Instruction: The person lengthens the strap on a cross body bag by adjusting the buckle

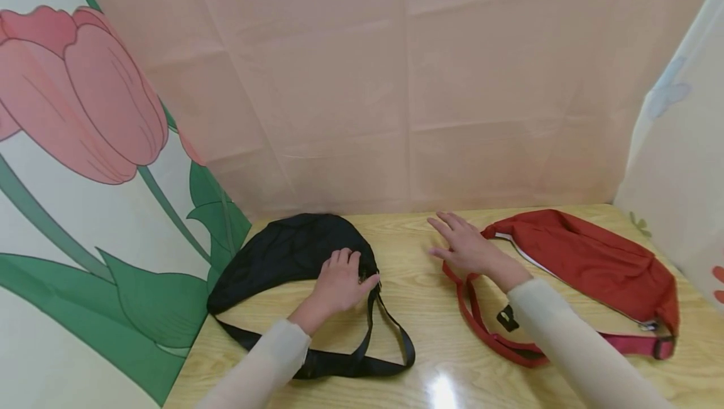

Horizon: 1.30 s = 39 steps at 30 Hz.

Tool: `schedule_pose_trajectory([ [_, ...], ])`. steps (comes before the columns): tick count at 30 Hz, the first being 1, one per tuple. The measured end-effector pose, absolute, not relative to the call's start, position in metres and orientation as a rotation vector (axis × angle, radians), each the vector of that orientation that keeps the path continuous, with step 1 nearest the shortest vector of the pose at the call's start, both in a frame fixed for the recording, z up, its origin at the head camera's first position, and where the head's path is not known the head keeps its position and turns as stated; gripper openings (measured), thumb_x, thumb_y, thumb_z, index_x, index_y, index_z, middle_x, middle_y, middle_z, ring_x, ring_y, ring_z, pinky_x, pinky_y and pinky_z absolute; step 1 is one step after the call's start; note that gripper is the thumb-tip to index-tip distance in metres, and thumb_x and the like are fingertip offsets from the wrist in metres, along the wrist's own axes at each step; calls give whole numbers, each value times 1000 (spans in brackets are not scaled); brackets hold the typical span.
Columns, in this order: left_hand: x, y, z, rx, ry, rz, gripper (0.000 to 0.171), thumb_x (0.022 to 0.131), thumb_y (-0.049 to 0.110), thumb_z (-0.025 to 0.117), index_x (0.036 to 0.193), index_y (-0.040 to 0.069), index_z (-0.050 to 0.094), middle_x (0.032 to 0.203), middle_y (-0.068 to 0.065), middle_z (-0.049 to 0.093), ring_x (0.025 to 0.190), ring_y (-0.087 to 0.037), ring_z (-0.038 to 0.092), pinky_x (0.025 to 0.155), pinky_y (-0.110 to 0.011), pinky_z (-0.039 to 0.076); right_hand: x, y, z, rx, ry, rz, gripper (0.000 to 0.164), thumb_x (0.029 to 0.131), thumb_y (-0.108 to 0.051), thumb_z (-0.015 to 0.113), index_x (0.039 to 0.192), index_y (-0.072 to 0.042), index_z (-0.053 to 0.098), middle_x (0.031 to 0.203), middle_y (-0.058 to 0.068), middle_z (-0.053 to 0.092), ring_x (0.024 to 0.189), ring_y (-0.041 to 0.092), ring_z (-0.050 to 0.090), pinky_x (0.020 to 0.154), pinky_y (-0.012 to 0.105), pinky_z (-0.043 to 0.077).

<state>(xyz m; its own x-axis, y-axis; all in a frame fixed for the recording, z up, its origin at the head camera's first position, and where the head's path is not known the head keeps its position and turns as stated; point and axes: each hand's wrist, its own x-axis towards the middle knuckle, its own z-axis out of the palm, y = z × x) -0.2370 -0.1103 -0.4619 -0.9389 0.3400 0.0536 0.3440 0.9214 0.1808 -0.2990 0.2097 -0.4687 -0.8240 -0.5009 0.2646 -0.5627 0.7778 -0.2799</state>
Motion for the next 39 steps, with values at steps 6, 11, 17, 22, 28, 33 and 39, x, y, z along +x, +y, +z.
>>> schedule_pose_trajectory([
  [6,-232,-104,-465,-542,-3033,-265,76,97,62,55,142,1,48,138,-21,48,125,-39,45,103,-54,41,-301,202,-467,864,-2839,566,71,99,-33,68,156,-5,36,159,26,29,146,50,25,111,70,25],
  [11,-231,-98,-472,-522,-3021,-206,77,94,62,58,140,1,48,131,-20,52,117,-38,48,94,-52,47,-304,195,-469,925,-2843,556,72,99,-34,68,156,-7,35,160,26,28,145,49,27,110,69,28],
  [17,-230,-87,-478,-481,-3005,-202,73,91,61,63,132,1,51,119,-17,55,106,-34,51,85,-47,51,-310,183,-472,1016,-2846,570,70,99,-32,67,157,-8,35,159,26,30,144,47,30,109,67,31],
  [22,-229,-80,-483,-434,-3021,-196,69,88,59,67,124,2,53,112,-14,55,98,-30,52,79,-42,52,-315,171,-475,1098,-2851,564,68,100,-31,66,157,-9,36,159,24,32,144,45,32,109,66,33],
  [28,-229,-74,-488,-401,-3052,-203,69,85,59,71,119,2,54,106,-13,56,93,-29,54,76,-41,53,-322,156,-478,1167,-2907,541,65,102,-32,63,157,-12,36,161,18,33,147,45,28,113,66,26],
  [33,-229,-68,-489,-392,-3070,-200,65,86,57,71,116,2,55,103,-14,59,91,-29,57,76,-41,53,-328,143,-482,1242,-2918,518,62,101,-29,64,156,-12,40,161,16,36,147,47,27,114,66,25],
  [39,-228,-67,-492,-411,-3064,-163,64,85,55,72,117,2,55,103,-14,60,89,-30,59,76,-42,53,-329,129,-481,1357,-2873,446,62,101,-28,65,155,-11,41,160,15,38,146,46,30,114,63,28],
])
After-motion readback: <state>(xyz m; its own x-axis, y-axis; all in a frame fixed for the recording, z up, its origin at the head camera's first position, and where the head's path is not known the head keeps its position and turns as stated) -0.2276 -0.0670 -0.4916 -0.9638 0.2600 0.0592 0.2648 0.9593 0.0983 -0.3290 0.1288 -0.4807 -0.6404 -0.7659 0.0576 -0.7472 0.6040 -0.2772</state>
